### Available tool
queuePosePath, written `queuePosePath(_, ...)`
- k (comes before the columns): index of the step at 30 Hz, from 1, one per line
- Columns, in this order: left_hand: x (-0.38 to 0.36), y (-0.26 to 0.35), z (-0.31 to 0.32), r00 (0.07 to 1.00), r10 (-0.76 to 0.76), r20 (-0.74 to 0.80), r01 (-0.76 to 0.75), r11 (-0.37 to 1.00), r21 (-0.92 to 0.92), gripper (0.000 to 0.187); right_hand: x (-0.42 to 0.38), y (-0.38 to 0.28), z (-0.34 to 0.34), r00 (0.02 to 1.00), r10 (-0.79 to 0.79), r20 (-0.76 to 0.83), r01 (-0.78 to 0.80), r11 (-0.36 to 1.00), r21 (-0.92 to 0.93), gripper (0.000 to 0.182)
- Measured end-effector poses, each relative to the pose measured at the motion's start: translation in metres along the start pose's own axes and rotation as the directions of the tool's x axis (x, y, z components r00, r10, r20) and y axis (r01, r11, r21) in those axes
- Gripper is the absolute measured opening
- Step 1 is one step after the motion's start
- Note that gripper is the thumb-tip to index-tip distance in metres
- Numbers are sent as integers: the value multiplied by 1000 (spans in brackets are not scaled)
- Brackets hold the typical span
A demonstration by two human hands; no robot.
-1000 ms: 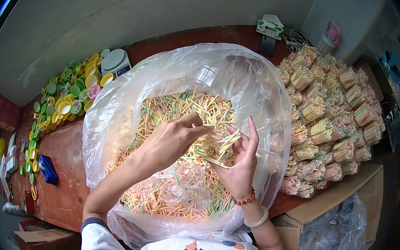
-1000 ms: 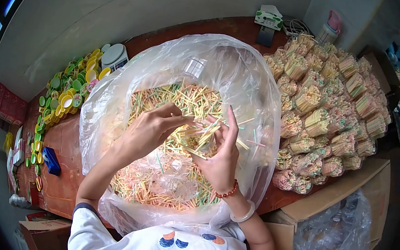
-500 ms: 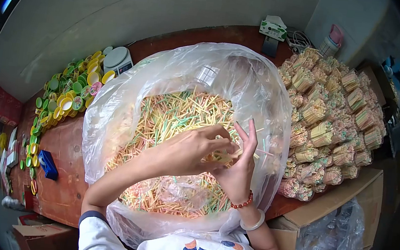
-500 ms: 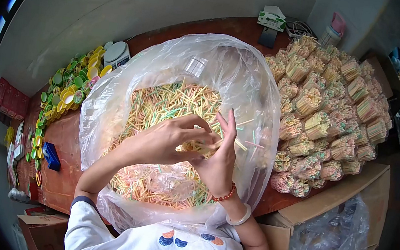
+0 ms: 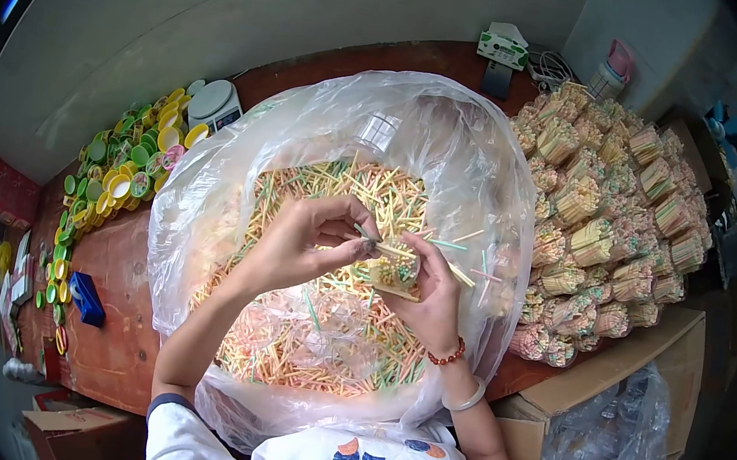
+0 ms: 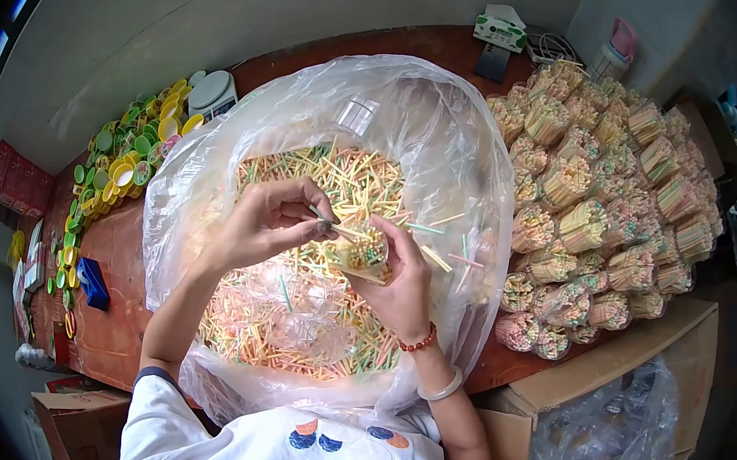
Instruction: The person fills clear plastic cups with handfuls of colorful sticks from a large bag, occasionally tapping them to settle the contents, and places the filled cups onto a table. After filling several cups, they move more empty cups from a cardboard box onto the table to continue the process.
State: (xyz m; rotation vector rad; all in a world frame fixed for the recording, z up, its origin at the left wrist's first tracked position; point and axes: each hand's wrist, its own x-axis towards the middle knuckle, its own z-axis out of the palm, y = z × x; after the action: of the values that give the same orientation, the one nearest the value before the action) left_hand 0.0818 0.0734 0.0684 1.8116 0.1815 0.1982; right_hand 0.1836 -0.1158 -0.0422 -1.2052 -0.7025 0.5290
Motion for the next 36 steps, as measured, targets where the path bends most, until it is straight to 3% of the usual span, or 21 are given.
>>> queuePosePath(1,0,-1,0,998,-33,44,28,995,95,15,-1,0,-5,1000,10,26,-4,980,-199,75)
queuePosePath(2,-1,-4,3,999,31,39,-39,972,233,17,-2,-2,-8,1000,9,30,-2,980,-200,75)
queuePosePath(4,-4,-9,4,999,31,44,-43,954,296,18,-5,-11,-10,992,-20,127,81,865,-496,81)
queuePosePath(7,-7,-4,8,996,79,35,-86,938,336,19,-5,-18,-6,991,-23,128,92,823,-561,82)
queuePosePath(9,-9,0,12,992,129,15,-127,939,320,18,-6,-17,-4,991,-44,125,109,808,-579,84)
queuePosePath(11,-9,2,17,981,184,66,-193,853,485,20,-7,-18,0,990,-67,123,127,793,-596,86)
queuePosePath(13,-11,-5,24,971,235,40,-223,837,500,23,-8,-21,3,983,-145,114,184,766,-616,90)
queuePosePath(16,-11,-4,29,972,230,43,-209,771,602,24,-10,-23,-10,988,-71,140,127,884,-450,95)
queuePosePath(19,-5,1,43,963,226,144,-259,651,714,22,2,-28,-18,961,-26,276,177,822,-540,93)
queuePosePath(22,2,7,47,942,252,223,-330,556,763,22,-5,-28,-7,984,-5,180,115,785,-608,81)
queuePosePath(23,3,11,44,937,276,213,-341,602,722,21,-7,-31,-3,992,-5,123,82,774,-628,75)
queuePosePath(24,0,18,39,934,291,209,-346,587,732,21,-8,-32,-1,991,-112,76,135,790,-597,68)
queuePosePath(25,-2,23,34,930,307,204,-351,572,741,22,-8,-31,1,991,-115,75,137,789,-599,68)
queuePosePath(28,-16,31,27,892,430,139,-405,625,668,21,-10,-32,4,915,-403,-29,274,671,-689,66)
queuePosePath(32,-21,31,27,895,437,87,-381,648,659,23,1,-16,2,925,-337,-175,173,786,-594,67)
queuePosePath(36,-14,16,30,890,442,107,-391,623,677,23,0,-16,1,900,-415,-135,250,743,-620,68)
